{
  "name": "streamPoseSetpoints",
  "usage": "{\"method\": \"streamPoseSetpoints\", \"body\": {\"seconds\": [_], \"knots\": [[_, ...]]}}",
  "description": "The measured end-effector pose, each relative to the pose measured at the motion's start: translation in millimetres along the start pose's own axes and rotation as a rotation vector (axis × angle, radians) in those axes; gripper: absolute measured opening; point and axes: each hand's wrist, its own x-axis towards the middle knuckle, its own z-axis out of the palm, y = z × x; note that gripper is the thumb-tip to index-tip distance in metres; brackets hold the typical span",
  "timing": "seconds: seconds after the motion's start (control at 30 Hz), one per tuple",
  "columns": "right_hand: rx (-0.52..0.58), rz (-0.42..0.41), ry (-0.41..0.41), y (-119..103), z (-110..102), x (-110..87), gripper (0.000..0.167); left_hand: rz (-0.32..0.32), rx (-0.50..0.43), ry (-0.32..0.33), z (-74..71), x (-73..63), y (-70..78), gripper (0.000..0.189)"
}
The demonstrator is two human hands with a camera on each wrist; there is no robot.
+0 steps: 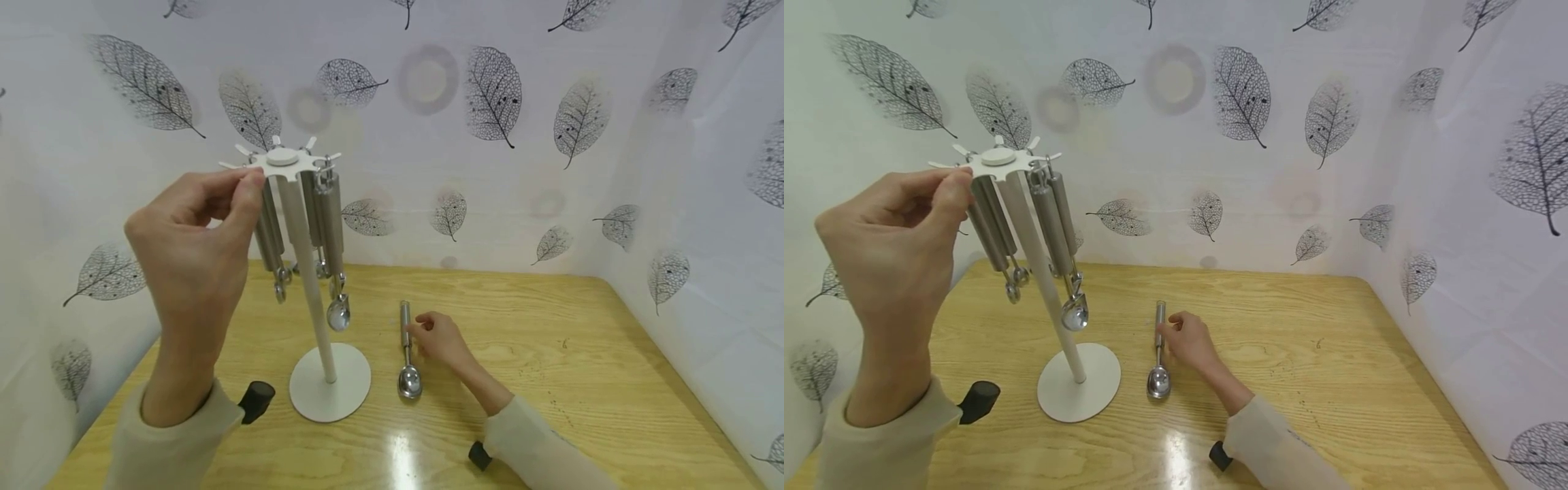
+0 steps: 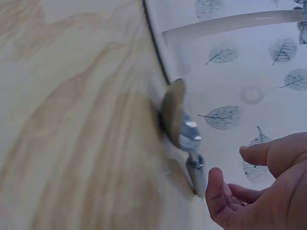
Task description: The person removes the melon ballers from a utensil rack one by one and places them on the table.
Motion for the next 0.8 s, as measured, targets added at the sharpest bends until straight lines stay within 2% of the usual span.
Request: {"method": "streamPoseSetpoints", "body": {"seconds": [0.27, 0.4, 0.8], "knots": [[0.141, -0.192, 0.004, -28.5, -11.0, -3.9, 0.040, -0.013, 0.000, 0.025, 0.2, 1.8, -0.4, 0.014], [0.188, -0.234, -0.011, -46.7, -14.3, -9.7, 0.039, -0.017, -0.004, 0.024, -0.3, 2.7, -0.4, 0.015], [0.187, -0.373, -0.069, -99.6, -16.8, -35.8, 0.036, -0.018, -0.017, 0.017, 2.3, 3.5, -0.5, 0.017]]}}
